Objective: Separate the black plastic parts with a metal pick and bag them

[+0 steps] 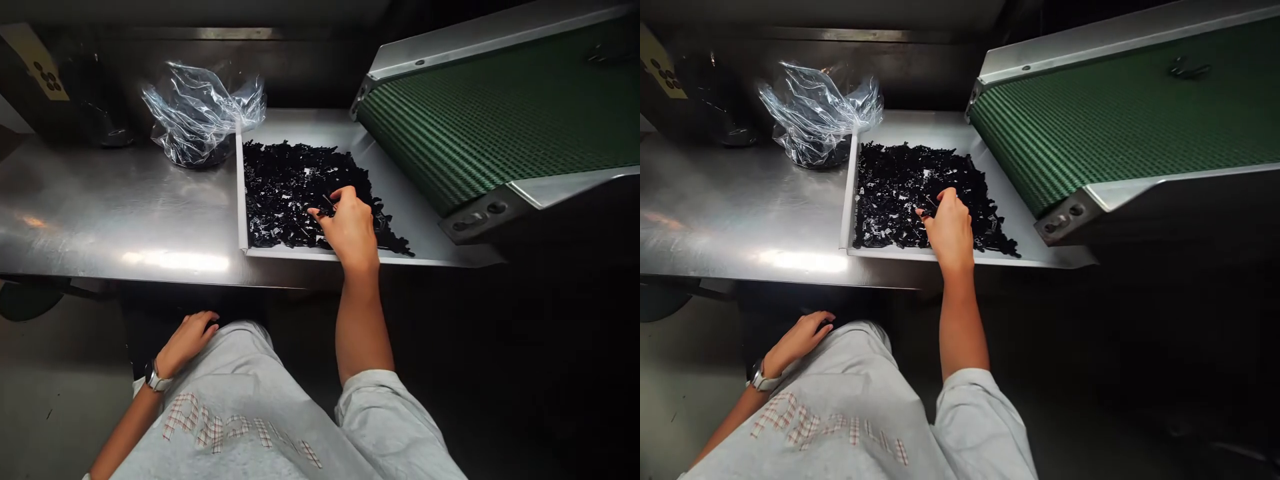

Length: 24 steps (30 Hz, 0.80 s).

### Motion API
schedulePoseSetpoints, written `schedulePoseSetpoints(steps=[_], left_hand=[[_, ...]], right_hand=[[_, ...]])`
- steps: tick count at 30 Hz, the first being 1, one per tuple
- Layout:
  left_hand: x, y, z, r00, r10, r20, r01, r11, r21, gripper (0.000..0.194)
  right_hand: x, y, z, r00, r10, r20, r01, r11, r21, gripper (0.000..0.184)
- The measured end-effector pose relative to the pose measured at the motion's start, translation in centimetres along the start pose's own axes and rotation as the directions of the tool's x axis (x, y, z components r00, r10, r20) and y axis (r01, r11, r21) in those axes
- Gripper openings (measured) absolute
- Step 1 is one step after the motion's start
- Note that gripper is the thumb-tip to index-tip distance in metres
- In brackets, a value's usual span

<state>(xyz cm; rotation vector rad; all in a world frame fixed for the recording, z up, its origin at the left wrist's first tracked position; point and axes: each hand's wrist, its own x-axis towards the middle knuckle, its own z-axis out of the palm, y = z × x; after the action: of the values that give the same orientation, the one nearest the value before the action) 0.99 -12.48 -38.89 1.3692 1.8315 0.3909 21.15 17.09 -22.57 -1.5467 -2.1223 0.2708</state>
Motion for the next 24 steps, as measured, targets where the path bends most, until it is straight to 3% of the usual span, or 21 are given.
schedulePoseSetpoints(steps=[4, 7, 10, 12, 14, 19, 24], left_hand=[[-1.9, 0.8, -0.9, 0.999, -0.006, 0.034, 0.007, 1.0, -0.017, 0.038], [-3.5, 1.3, -2.3, 0.997, -0.013, 0.076, 0.014, 1.0, -0.019, 0.041], [-4.2, 2.2, -4.3, 0.992, -0.001, 0.124, 0.0, 1.0, 0.004, 0.045], [-4.2, 3.0, -5.7, 0.987, 0.015, 0.157, -0.02, 0.999, 0.03, 0.046], [-3.9, 3.9, -7.1, 0.981, 0.04, 0.192, -0.052, 0.997, 0.058, 0.046], [-3.2, 6.1, -9.9, 0.952, 0.156, 0.263, -0.188, 0.977, 0.101, 0.045], [-2.8, 8.3, -12.7, 0.89, 0.342, 0.302, -0.37, 0.928, 0.039, 0.043]], right_hand=[[-0.1, -1.2, -1.6, 0.997, -0.021, 0.08, 0.021, 1.0, 0.004, 0.029], [-0.6, -3.3, -2.4, 0.952, -0.131, 0.275, 0.138, 0.99, -0.006, 0.026], [-0.8, -5.9, -2.2, 0.791, -0.227, 0.568, 0.28, 0.96, -0.006, 0.029], [-0.4, -7.1, -1.5, 0.679, -0.199, 0.707, 0.321, 0.946, -0.042, 0.033], [0.2, -7.7, -0.8, 0.621, -0.15, 0.769, 0.337, 0.937, -0.089, 0.037], [0.6, -6.7, -0.7, 0.606, -0.11, 0.788, 0.354, 0.924, -0.144, 0.037], [-0.3, -5.3, -1.7, 0.652, -0.027, 0.758, 0.303, 0.926, -0.228, 0.039]])
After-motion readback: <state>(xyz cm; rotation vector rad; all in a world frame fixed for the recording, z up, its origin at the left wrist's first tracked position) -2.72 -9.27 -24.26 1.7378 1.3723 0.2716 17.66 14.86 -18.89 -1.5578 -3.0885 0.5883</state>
